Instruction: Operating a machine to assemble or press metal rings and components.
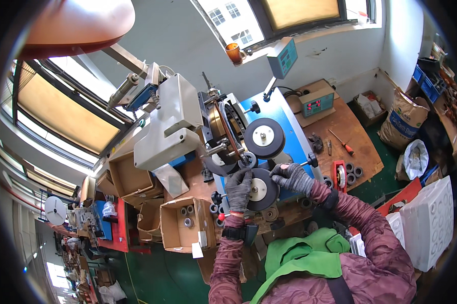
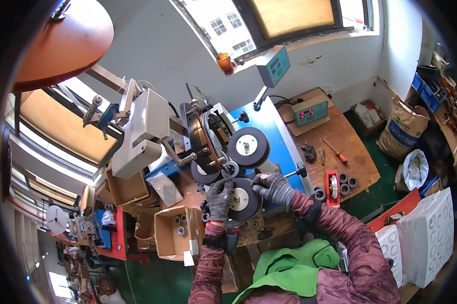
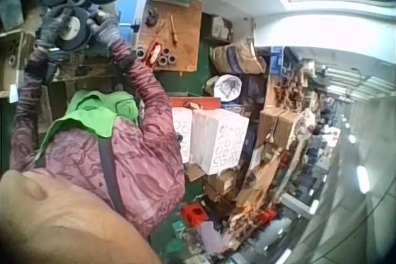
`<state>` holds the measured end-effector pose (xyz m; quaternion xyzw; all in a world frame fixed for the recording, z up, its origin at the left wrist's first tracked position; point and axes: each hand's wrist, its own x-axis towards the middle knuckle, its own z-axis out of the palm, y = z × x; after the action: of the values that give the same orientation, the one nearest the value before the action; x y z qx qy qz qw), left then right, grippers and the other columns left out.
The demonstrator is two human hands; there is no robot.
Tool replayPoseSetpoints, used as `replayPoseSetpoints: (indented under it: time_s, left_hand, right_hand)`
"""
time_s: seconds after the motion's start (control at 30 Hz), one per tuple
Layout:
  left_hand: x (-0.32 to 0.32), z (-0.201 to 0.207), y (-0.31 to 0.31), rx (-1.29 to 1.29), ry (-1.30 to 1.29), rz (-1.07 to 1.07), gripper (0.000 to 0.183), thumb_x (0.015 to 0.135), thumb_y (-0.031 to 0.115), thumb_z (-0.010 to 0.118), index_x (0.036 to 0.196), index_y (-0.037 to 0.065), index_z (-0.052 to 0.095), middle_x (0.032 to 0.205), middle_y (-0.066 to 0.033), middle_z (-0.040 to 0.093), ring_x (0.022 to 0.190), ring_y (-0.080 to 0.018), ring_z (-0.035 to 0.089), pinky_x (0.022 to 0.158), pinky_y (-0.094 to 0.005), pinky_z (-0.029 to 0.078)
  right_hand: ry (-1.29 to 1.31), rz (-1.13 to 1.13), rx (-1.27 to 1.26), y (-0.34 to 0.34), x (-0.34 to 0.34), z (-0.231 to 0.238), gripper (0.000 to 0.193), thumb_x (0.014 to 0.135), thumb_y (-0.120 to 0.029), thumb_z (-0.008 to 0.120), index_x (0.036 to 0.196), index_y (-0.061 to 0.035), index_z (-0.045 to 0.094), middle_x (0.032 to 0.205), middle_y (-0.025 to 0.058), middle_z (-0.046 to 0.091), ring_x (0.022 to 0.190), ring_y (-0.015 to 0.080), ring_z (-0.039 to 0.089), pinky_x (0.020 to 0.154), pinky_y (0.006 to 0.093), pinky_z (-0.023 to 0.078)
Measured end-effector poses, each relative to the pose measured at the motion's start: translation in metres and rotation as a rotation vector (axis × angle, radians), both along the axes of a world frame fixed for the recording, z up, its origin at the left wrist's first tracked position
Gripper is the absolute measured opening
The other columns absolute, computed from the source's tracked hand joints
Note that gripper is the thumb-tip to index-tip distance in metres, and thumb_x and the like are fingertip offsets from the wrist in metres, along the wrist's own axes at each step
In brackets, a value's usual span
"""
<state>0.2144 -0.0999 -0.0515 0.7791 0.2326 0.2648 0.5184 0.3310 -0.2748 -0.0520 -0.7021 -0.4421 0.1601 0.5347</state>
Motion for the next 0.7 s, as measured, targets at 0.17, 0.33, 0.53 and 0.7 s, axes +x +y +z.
replayPoseSetpoints:
  time_s: [0.17,0.33,0.53,0.7]
  left_hand:
    - [-0.004,0.007,-0.006,-0.004,-0.001,-0.006,0.017,0.080,0.014,0.063,0.091,0.002,0.066,0.083,-0.0104,0.064,0.074,-0.0173,0.058,0.067,-0.0286,0.046]
    - [-0.002,0.006,-0.006,0.160,0.002,0.026,0.017,0.080,0.013,0.064,0.091,0.001,0.066,0.084,-0.0112,0.064,0.074,-0.0170,0.058,0.067,-0.0282,0.046]
    - [0.009,-0.006,0.003,0.114,-0.090,0.020,0.016,0.081,0.009,0.063,0.095,0.001,0.065,0.091,-0.0091,0.065,0.078,-0.0133,0.058,0.072,-0.0264,0.045]
    - [0.017,-0.003,0.010,-0.009,-0.125,0.011,0.017,0.081,0.006,0.062,0.097,0.001,0.065,0.091,-0.0061,0.065,0.084,-0.0122,0.058,0.078,-0.0259,0.044]
  right_hand:
    - [0.110,0.014,0.042,-0.006,0.003,-0.002,0.015,0.080,-0.015,0.060,0.090,-0.0041,0.060,0.079,0.0121,0.063,0.073,0.0241,0.062,0.068,0.0327,0.048]
    - [0.070,-0.017,-0.069,-0.011,0.006,-0.003,0.014,0.080,-0.016,0.059,0.089,-0.0052,0.061,0.078,0.0126,0.063,0.072,0.0247,0.062,0.068,0.0326,0.048]
    - [0.051,-0.019,-0.005,-0.010,0.010,0.001,0.012,0.080,-0.016,0.060,0.089,-0.0073,0.062,0.079,0.0128,0.063,0.073,0.0246,0.062,0.067,0.0316,0.048]
    - [0.138,-0.015,0.070,0.026,0.038,0.023,0.018,0.080,-0.016,0.060,0.093,-0.0035,0.060,0.080,0.0095,0.063,0.074,0.0162,0.061,0.068,0.0289,0.048]
